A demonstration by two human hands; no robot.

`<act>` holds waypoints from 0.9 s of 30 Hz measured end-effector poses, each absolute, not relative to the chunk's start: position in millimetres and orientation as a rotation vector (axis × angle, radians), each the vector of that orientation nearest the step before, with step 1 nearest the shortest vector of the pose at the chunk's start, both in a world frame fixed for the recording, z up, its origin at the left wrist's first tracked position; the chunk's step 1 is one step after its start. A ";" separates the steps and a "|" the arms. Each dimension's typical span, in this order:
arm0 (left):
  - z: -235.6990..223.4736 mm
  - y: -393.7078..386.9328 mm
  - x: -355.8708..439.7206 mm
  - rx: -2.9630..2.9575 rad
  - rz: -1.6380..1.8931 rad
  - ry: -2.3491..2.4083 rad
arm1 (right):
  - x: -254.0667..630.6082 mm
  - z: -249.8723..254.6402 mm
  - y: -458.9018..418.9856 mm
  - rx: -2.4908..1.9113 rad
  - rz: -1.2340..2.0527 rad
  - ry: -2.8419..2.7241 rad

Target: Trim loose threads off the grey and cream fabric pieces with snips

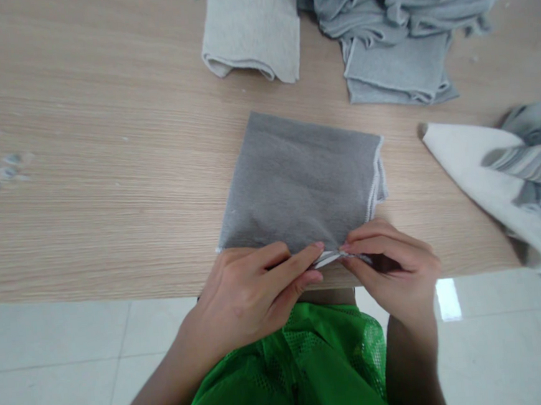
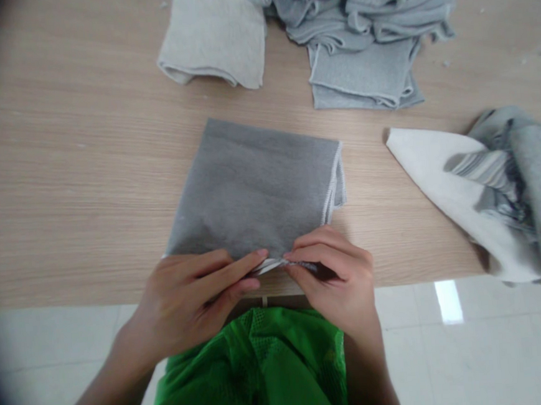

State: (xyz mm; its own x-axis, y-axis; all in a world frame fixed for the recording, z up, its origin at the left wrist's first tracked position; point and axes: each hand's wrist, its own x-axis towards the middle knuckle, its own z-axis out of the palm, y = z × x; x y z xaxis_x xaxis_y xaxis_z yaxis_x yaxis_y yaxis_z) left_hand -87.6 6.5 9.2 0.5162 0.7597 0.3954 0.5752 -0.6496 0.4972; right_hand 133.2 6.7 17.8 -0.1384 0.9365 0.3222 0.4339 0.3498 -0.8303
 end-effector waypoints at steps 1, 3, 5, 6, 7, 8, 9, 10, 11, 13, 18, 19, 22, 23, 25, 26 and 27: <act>9.1 6.4 -87.7 2.457 0.859 1.114 | 133.1 17.8 6.7 -1.226 0.717 -1.732; 9.1 6.3 -87.9 2.459 0.851 1.113 | 133.0 17.5 6.7 -1.221 0.714 -1.724; 9.2 6.3 -88.0 2.460 0.849 1.115 | 133.0 16.8 6.7 -1.210 0.715 -1.721; 9.3 6.3 -88.0 2.459 0.850 1.117 | 133.1 16.4 6.7 -1.209 0.716 -1.723; 9.2 6.3 -88.0 2.457 0.851 1.117 | 133.1 16.1 6.7 -1.209 0.715 -1.725; 9.1 6.3 -88.1 2.454 0.851 1.114 | 133.2 15.9 6.8 -1.210 0.714 -1.727; 9.0 6.2 -88.3 2.450 0.851 1.111 | 133.3 15.8 6.8 -1.211 0.715 -1.729; 8.7 6.2 -88.7 2.444 0.851 1.108 | 133.3 15.9 6.8 -1.211 0.715 -1.728; 8.5 6.2 -89.0 2.437 0.853 1.108 | 133.2 16.1 6.8 -1.213 0.719 -1.726; 8.1 6.3 -89.7 2.423 0.862 1.108 | 133.1 16.8 6.8 -1.214 0.726 -1.724; 10.0 7.0 -87.4 2.381 0.898 1.099 | 133.7 17.1 6.8 -1.210 0.725 -1.726; 11.2 7.0 -86.8 2.359 0.913 1.102 | 134.0 16.6 6.7 -1.209 0.724 -1.726; 16.3 6.8 -91.1 2.222 1.014 1.181 | 135.0 14.1 6.3 -1.216 0.724 -1.718; 18.1 7.2 -95.9 2.157 1.072 1.236 | 135.3 13.1 6.2 -1.220 0.726 -1.712; 20.8 8.9 -111.1 2.090 1.205 1.345 | 135.7 11.4 6.0 -1.218 0.727 -1.704; 21.3 10.3 -120.4 2.130 1.249 1.373 | 135.9 10.7 6.0 -1.214 0.728 -1.703; 21.0 11.8 -129.5 2.241 1.242 1.372 | 136.0 10.1 6.0 -1.210 0.724 -1.705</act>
